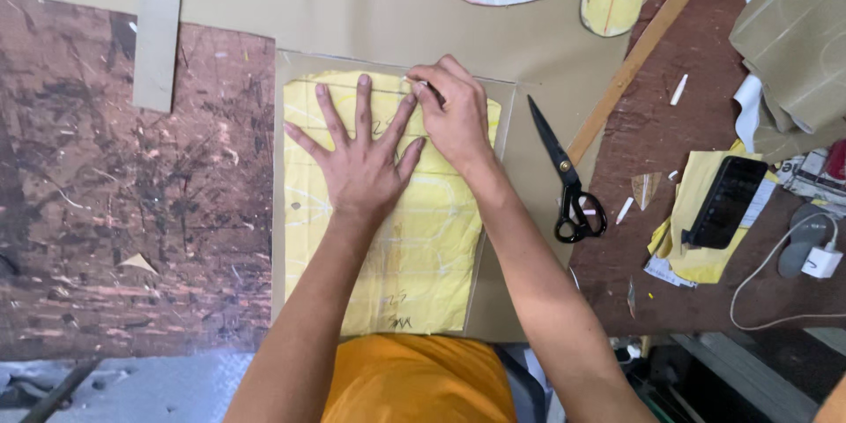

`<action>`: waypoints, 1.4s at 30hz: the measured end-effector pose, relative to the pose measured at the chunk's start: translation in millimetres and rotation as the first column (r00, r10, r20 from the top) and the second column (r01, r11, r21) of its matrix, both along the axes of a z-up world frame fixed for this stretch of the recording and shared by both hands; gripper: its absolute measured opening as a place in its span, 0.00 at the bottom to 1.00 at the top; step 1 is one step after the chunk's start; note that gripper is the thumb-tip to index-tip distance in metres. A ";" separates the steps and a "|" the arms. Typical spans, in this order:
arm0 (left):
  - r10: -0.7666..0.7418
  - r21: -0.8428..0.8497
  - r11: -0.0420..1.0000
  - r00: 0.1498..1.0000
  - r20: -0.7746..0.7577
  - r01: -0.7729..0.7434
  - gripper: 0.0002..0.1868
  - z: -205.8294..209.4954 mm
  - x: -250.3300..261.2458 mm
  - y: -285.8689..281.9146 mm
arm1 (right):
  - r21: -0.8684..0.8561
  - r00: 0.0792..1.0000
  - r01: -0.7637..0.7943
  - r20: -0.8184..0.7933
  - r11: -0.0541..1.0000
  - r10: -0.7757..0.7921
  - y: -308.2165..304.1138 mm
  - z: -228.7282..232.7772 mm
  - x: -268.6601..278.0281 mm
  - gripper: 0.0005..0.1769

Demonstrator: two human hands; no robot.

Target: The person measures and marks a large sheet of cardboard using a tape measure and ruler, then cuts along the marked line with scissors. They place a yellow patterned template on the cut piece, trace its outline, and cut around the template. Finally, they align and mark another section of cardboard.

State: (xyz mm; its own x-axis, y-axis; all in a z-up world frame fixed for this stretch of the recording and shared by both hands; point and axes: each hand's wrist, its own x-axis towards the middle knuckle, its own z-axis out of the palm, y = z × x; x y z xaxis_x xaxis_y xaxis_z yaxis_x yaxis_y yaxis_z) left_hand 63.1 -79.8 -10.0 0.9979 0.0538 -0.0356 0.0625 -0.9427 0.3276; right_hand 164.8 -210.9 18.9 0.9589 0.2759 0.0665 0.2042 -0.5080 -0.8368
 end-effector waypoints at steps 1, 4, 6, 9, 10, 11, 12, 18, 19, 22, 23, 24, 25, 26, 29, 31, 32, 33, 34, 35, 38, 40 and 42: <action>-0.005 0.000 1.000 1.000 0.002 0.005 0.30 -1.3 -2.4 -0.1 | -0.008 1.000 -0.011 0.017 1.000 0.012 -0.7 -2.1 -1.4 0.10; -0.008 -0.021 1.000 1.000 0.024 0.008 0.30 -3.4 -6.1 -0.7 | -0.045 1.000 -0.019 0.002 0.999 0.020 -0.5 -5.9 -4.7 0.10; -0.007 -0.024 1.000 0.999 0.042 0.008 0.30 -2.9 -0.5 0.2 | -0.068 1.000 -0.016 -0.025 0.998 0.014 1.4 -4.9 0.0 0.10; -0.011 -0.003 1.000 0.999 0.039 0.011 0.30 0.1 -0.7 1.7 | -0.077 0.998 -0.014 -0.060 0.997 0.009 5.0 -2.5 -0.8 0.10; -0.014 0.002 1.000 0.999 0.032 0.014 0.30 2.7 -6.0 0.2 | -0.070 0.998 -0.015 -0.060 0.997 0.011 4.3 -0.9 -5.1 0.10; -0.018 0.007 1.000 1.000 0.025 0.018 0.29 5.6 -11.1 -1.4 | -0.062 0.998 -0.017 -0.059 0.998 0.013 4.0 1.4 -10.9 0.09; -0.010 -0.002 1.000 1.000 0.016 0.010 0.30 3.4 -2.3 0.4 | -0.069 1.000 -0.002 -0.026 0.998 0.000 7.8 0.5 -2.8 0.09; -0.006 -0.013 1.000 0.999 0.041 0.007 0.32 -0.9 -8.1 -0.5 | -0.066 1.000 0.012 0.021 0.998 -0.010 5.6 -3.5 -6.7 0.11; -0.004 -0.023 1.000 0.999 0.037 0.005 0.32 -1.9 -6.0 0.5 | -0.079 1.000 0.010 0.011 0.997 -0.009 4.7 -3.4 -4.9 0.10; -0.003 -0.026 1.000 0.999 0.034 0.004 0.32 -3.6 -1.2 1.0 | -0.061 1.000 -0.015 0.016 0.998 0.016 2.3 -4.6 0.4 0.10; -0.004 -0.026 1.000 1.000 0.023 0.005 0.32 -2.4 -6.2 0.1 | -0.048 1.000 -0.027 0.011 0.999 0.027 1.8 -4.9 -4.0 0.10; -0.002 -0.027 1.000 0.999 0.047 0.003 0.32 -2.8 -5.5 0.1 | -0.056 1.000 -0.024 0.016 0.998 0.025 3.1 -6.1 -2.7 0.10; 0.000 -0.027 1.000 0.997 0.071 0.002 0.32 -3.2 -4.2 0.1 | -0.064 1.000 -0.022 0.021 0.998 0.023 4.8 -7.3 -0.4 0.10; 0.002 -0.029 1.000 0.996 0.094 0.001 0.32 -3.6 -2.3 0.2 | -0.073 0.999 -0.019 0.025 0.997 0.020 6.3 -8.1 2.0 0.09; -0.006 -0.046 0.999 0.999 0.033 0.008 0.33 -3.3 -5.7 -1.1 | -0.024 0.999 0.034 0.013 0.999 -0.034 6.7 -8.5 1.0 0.07; -0.009 -0.047 0.999 0.999 0.037 0.011 0.33 -3.6 -6.7 -0.7 | -0.041 0.999 0.044 -0.010 0.998 -0.045 5.6 -7.2 1.0 0.07; -0.009 -0.042 0.999 0.999 0.044 0.010 0.33 -4.0 -4.4 1.0 | -0.044 0.999 0.048 -0.017 0.998 -0.048 6.5 -6.8 3.5 0.07; -0.005 -0.036 0.999 0.999 0.042 0.006 0.33 -4.4 -2.0 2.5 | -0.039 1.000 0.021 -0.006 0.999 -0.022 7.7 -6.7 6.2 0.07; -0.006 -0.038 0.999 1.000 0.031 0.007 0.33 -3.5 -3.5 1.6 | -0.041 1.000 0.000 -0.005 0.999 0.000 6.4 -5.6 4.1 0.07; -0.007 -0.040 0.999 1.000 0.020 0.008 0.33 -2.7 -5.0 0.4 | -0.044 1.000 -0.021 -0.003 0.999 0.021 5.5 -4.8 2.1 0.07; -0.010 -0.064 0.998 0.999 0.033 0.012 0.33 -3.6 -1.7 0.0 | -0.052 0.998 0.056 -0.024 0.997 -0.058 10.9 -5.9 5.1 0.06; -0.012 -0.033 0.999 0.999 0.039 0.013 0.32 -5.2 -3.8 -0.9 | -0.020 0.996 0.083 -0.016 0.996 -0.083 11.6 -6.3 4.7 0.06; -0.010 -0.022 1.000 0.999 0.036 0.011 0.32 -8.8 -5.7 -0.6 | 0.002 0.992 0.117 -0.037 0.993 -0.117 9.3 -5.8 3.6 0.05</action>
